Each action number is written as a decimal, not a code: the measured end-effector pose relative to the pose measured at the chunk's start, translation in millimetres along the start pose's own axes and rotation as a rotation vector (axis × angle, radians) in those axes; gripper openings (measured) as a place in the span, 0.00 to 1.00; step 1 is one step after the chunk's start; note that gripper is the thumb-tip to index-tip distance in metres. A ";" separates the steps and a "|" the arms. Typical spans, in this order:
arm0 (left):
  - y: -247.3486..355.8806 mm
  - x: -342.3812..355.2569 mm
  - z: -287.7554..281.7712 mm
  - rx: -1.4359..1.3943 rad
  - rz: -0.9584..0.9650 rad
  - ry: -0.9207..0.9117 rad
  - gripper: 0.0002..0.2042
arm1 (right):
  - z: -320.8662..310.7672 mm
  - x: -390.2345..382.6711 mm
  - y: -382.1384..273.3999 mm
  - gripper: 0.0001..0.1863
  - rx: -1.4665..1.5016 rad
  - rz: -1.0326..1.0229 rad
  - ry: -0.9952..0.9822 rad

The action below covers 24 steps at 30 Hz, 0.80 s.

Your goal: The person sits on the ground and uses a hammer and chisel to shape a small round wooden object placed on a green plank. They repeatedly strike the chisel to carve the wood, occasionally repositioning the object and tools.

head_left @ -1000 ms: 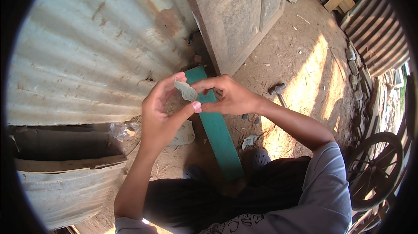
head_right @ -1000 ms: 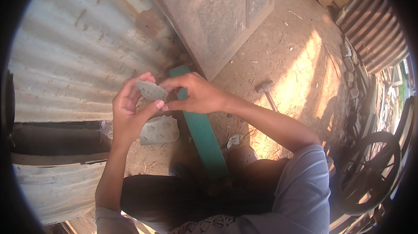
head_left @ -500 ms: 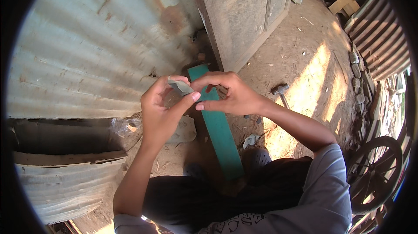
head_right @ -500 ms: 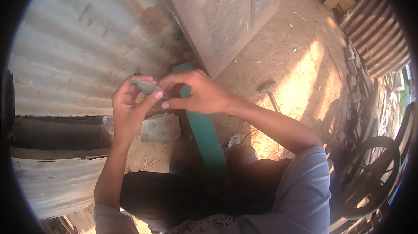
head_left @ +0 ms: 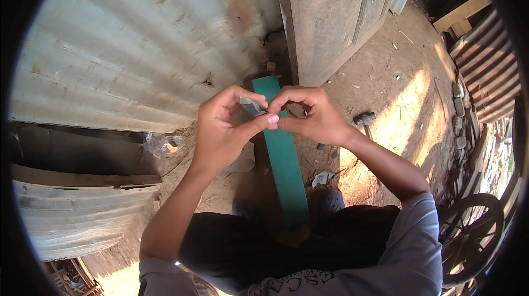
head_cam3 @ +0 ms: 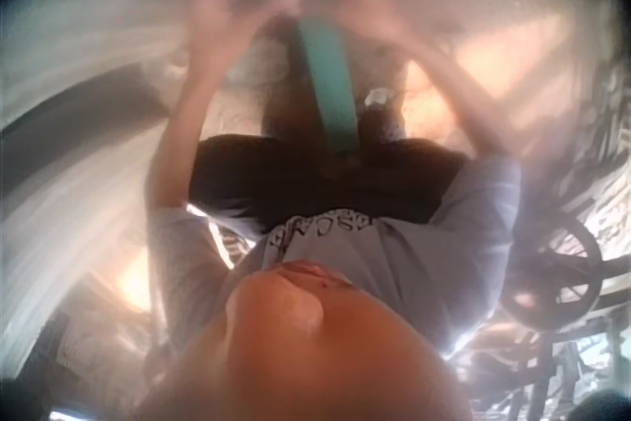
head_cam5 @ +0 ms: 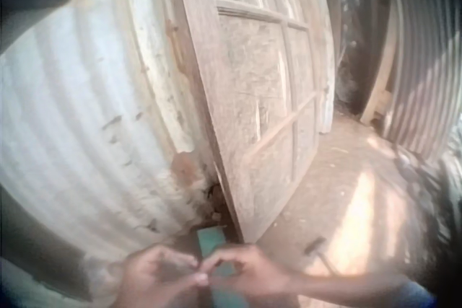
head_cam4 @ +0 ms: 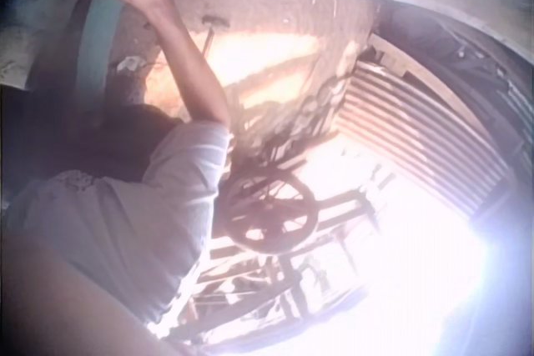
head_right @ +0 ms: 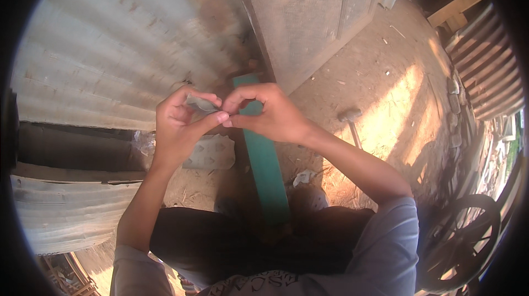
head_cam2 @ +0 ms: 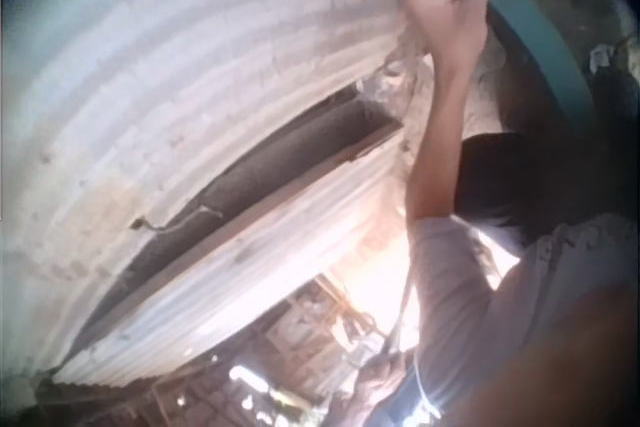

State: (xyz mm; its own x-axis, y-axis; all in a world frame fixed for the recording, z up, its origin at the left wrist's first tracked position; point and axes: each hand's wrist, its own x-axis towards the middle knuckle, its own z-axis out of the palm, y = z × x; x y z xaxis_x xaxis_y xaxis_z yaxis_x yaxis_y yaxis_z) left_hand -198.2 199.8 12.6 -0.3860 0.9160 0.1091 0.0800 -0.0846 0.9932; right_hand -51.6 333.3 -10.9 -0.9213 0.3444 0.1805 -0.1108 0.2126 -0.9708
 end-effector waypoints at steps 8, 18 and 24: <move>24.5 -3.3 -26.5 0.352 -0.003 -0.115 0.28 | 4.1 5.3 15.0 0.09 -0.295 -0.059 -0.006; 70.4 -179.8 -153.8 -0.692 0.136 -0.382 0.39 | -24.3 -44.6 165.9 0.11 -0.605 0.263 -0.371; 50.6 -295.4 -144.7 -0.767 0.206 -0.069 0.37 | -27.9 -59.5 206.3 0.11 -0.685 0.385 -0.438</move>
State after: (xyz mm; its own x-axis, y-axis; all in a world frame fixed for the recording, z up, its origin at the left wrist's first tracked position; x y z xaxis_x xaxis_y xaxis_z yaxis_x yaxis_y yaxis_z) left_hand -213.1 -131.8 36.5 -0.3724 0.8727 0.3158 -0.5210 -0.4782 0.7070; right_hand -9.2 382.2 -217.5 -0.9237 0.1546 -0.3504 0.3524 0.7017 -0.6192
